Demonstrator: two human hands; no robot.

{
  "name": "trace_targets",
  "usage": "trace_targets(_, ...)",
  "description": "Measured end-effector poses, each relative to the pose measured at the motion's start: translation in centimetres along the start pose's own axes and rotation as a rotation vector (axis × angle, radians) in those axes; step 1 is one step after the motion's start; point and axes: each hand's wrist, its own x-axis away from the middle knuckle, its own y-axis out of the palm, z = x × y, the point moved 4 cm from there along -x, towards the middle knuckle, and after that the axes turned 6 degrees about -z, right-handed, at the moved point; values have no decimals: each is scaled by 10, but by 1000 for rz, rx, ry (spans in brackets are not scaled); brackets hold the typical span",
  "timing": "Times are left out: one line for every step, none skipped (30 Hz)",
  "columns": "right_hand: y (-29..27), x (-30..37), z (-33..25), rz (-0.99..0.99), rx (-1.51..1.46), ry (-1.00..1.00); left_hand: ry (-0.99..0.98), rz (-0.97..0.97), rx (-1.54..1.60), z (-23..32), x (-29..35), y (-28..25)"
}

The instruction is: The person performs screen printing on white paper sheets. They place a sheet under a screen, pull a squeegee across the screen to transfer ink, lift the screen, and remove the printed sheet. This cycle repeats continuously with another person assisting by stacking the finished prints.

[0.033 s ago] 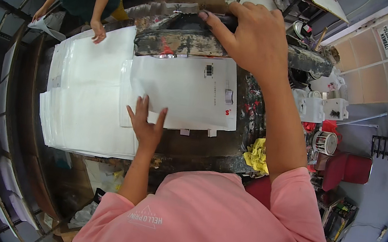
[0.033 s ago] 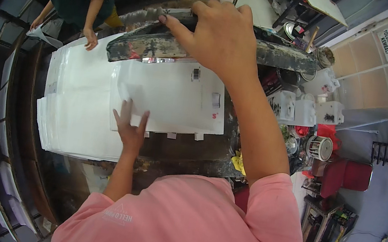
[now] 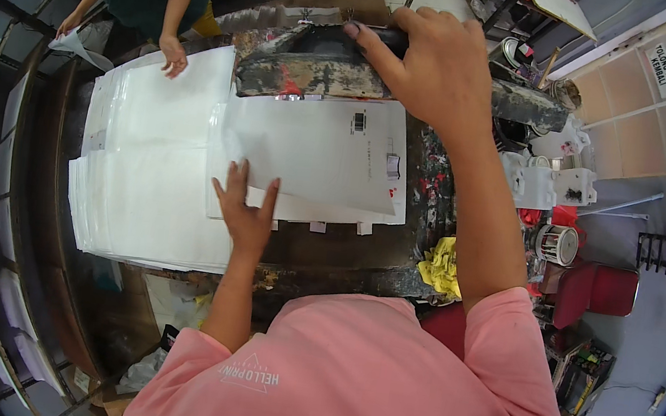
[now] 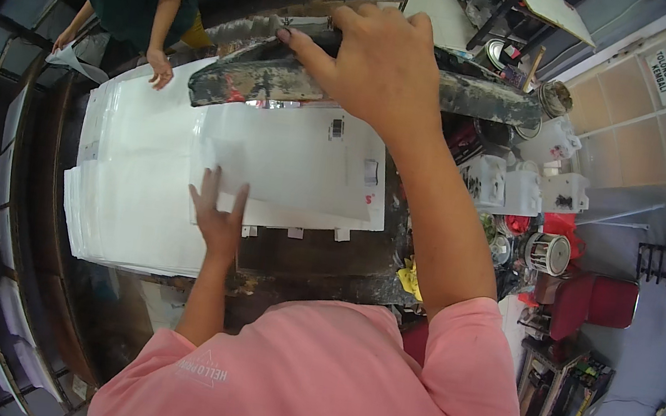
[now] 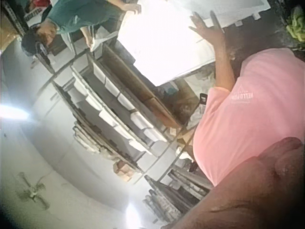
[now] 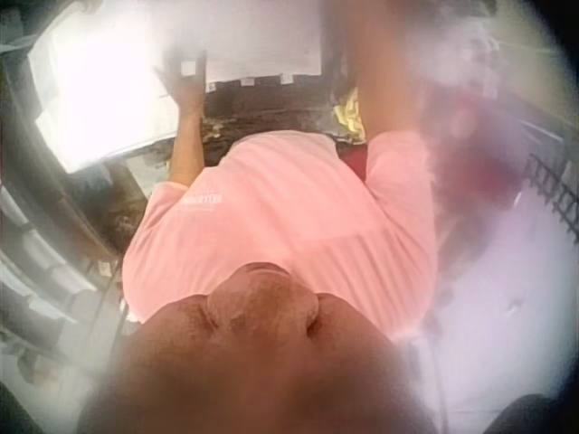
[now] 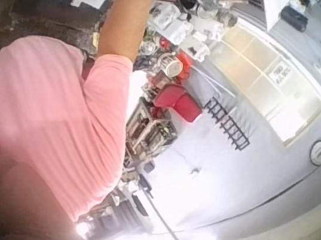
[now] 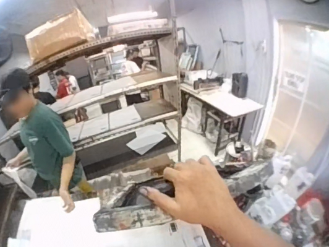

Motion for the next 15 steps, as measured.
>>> trace_targets(4,4,3,-7,10,0,-4,58,13,-8,-7,-11)
trace_targets(4,9,1,1,14,-5,-9,114,27,-20,-13,-23)
trace_targets(5,14,-1,8,16,-11,19,114,-42,-44,-14,-35)
trace_targets(6,18,-3,13,15,-17,46,113,-113,-76,-14,-47)
trace_targets(6,21,-3,14,11,-21,-11,96,-176,-113,-19,-62)
trace_targets(8,23,-3,12,5,-18,-69,75,-241,-126,-25,-75)
trace_targets(10,25,-2,12,0,-14,-196,179,-387,-132,-25,-76)
trace_targets(10,29,-1,12,-4,-11,-323,284,-531,-137,-25,-77)
trace_targets(11,29,-2,15,12,-8,-231,289,-454,-126,-24,-65)
trace_targets(11,29,-7,21,20,-16,39,282,-370,-122,-11,-33)
trace_targets(12,30,-7,19,34,-14,278,31,-112,-99,-4,7)
trace_targets(11,28,-9,29,34,-28,537,-176,-230,-75,16,52)
trace_targets(12,32,-1,29,48,-20,560,-362,-176,-11,25,68)
trace_targets(10,31,-4,35,41,-37,521,-391,-140,-3,40,101)
trace_targets(9,28,-5,27,39,-40,409,-492,-202,1,52,128)
